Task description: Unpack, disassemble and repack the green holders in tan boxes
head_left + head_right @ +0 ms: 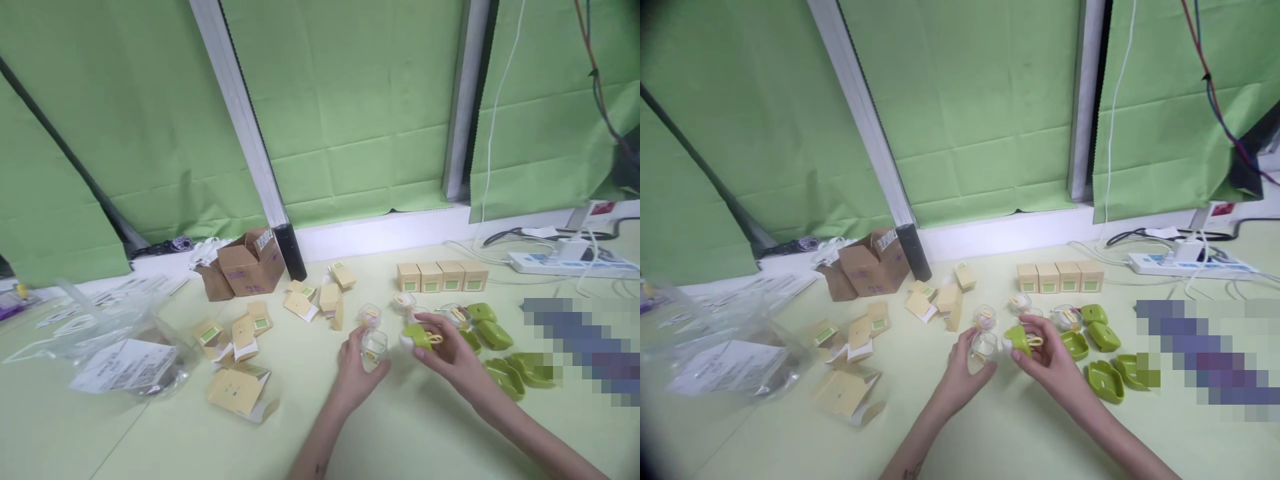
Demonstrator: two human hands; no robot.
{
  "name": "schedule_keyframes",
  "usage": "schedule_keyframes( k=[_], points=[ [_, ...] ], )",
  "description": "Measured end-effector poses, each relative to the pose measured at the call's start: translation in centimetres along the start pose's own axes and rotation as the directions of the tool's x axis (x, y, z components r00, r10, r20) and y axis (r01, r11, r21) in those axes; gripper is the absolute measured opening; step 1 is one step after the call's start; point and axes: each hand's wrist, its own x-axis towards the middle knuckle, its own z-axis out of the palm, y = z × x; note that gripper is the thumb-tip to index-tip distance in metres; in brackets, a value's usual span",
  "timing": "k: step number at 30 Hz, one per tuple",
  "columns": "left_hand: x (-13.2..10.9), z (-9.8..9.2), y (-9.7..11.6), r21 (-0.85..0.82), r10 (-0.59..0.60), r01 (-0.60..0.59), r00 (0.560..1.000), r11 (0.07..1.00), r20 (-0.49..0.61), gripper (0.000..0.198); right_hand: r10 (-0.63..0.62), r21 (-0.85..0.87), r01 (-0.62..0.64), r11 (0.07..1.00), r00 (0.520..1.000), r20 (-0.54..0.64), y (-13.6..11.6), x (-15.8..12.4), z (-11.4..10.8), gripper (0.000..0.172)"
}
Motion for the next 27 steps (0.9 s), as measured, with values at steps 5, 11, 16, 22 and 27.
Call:
schedule_keyframes(
  k=[5,11,16,22,27],
  points=[
    [-0.9,1.4,0.3,0.055,-0.046,0.041,0.995,0.998,0.090,0.073,-0.073,-0.182,0.101,0.978,0.985,0.155,0.2,-0.2,0.4,0.037],
    [-2.0,2.7,0.9,0.065,-0.021,0.013,0.991,0.998,0.129,0.064,-0.115,-0.344,0.260,0.902,0.914,0.389,-0.7,-0.8,0.4,0.037],
    [-2.0,2.7,0.9,0.083,-0.047,0.033,0.985,0.996,0.165,0.062,-0.084,-0.445,0.326,0.834,0.873,0.481,-0.8,-0.8,0.1,0.042],
    [-1.7,0.1,1.0,0.022,0.041,-0.051,0.939,0.998,0.343,0.093,0.004,-0.545,0.359,0.757,0.832,0.555,-0.1,-0.7,0.1,0.045],
    [3.8,-3.5,1.6,0.227,0.094,-0.052,0.980,0.973,-0.177,0.051,-0.013,-0.544,0.349,0.763,0.850,0.526,0.4,-1.0,0.2,0.047]
  ],
)
